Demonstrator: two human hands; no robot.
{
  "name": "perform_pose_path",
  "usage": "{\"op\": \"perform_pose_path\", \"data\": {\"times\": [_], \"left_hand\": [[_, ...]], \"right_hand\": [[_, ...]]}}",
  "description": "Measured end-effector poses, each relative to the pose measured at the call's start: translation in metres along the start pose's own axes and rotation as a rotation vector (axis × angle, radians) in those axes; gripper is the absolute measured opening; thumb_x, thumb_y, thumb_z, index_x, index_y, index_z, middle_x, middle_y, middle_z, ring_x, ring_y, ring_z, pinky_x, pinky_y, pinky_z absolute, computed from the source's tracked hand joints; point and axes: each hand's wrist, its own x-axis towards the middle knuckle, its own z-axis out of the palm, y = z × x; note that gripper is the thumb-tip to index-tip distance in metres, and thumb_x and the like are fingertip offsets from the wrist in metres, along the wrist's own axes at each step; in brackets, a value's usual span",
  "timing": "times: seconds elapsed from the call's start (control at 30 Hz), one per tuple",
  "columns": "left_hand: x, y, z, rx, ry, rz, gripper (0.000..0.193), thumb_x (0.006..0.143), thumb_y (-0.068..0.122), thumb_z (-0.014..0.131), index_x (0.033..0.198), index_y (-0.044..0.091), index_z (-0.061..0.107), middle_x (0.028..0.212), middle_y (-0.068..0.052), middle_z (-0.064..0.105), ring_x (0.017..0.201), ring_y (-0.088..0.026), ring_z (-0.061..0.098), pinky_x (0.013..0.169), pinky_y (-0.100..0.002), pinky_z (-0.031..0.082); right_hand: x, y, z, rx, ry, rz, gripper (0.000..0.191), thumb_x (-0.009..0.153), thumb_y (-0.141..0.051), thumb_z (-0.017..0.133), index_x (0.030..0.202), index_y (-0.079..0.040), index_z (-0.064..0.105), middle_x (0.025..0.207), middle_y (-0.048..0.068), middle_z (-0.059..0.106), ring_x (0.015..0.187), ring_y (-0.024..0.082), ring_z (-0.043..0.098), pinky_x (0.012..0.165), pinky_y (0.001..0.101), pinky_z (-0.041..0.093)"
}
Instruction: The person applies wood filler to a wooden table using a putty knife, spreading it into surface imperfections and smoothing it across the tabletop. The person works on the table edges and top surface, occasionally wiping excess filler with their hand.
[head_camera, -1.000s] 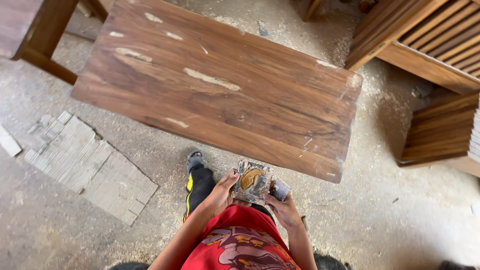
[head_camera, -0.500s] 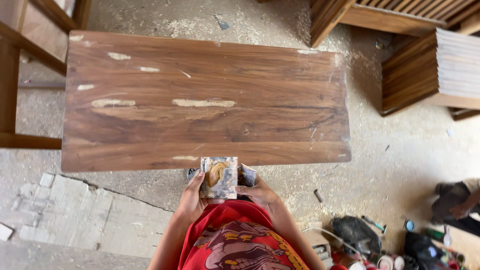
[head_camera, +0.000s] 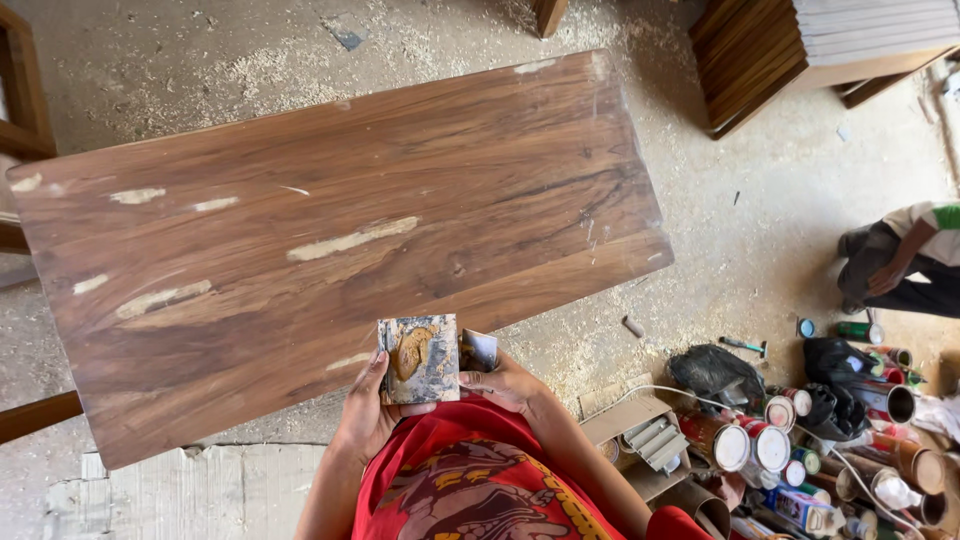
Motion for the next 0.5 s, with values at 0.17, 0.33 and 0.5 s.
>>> {"op": "perform_pose_path", "data": {"times": [0.17,0.33,0.5], "left_hand": [[0.020,0.003,0.015,0.012,0.049,0.045,0.058,0.107,0.043,0.039,0.144,-0.002,0.044,0.119,-0.022,0.069,0.093,-0.031,0.075,0.067,-0.042,0.062],[0.046,0.001,0.034,-0.032,0.097,0.128,0.060,0.106,0.047,0.034,0.143,0.001,0.041,0.118,-0.022,0.069,0.093,-0.031,0.075,0.067,-0.043,0.067],[0.072,-0.019,0.043,-0.085,0.202,0.266,0.059,0.107,0.046,0.034,0.143,0.000,0.041,0.121,-0.022,0.067,0.095,-0.033,0.074,0.068,-0.045,0.067]], "right_hand": [[0.006,-0.034,-0.006,0.074,-0.115,-0.043,0.059,0.088,0.001,0.081,0.139,0.001,0.051,0.119,0.015,0.066,0.107,0.024,0.064,0.091,0.0383,0.055],[0.033,-0.088,-0.043,0.021,-0.003,-0.143,0.048,0.083,0.002,0.074,0.126,-0.008,0.057,0.110,0.012,0.070,0.091,0.019,0.067,0.075,0.0306,0.058],[0.088,-0.160,-0.124,-0.400,0.476,-0.503,0.022,0.099,-0.002,0.068,0.120,-0.005,0.065,0.085,0.004,0.064,0.070,0.011,0.057,0.054,0.0244,0.045]]}}
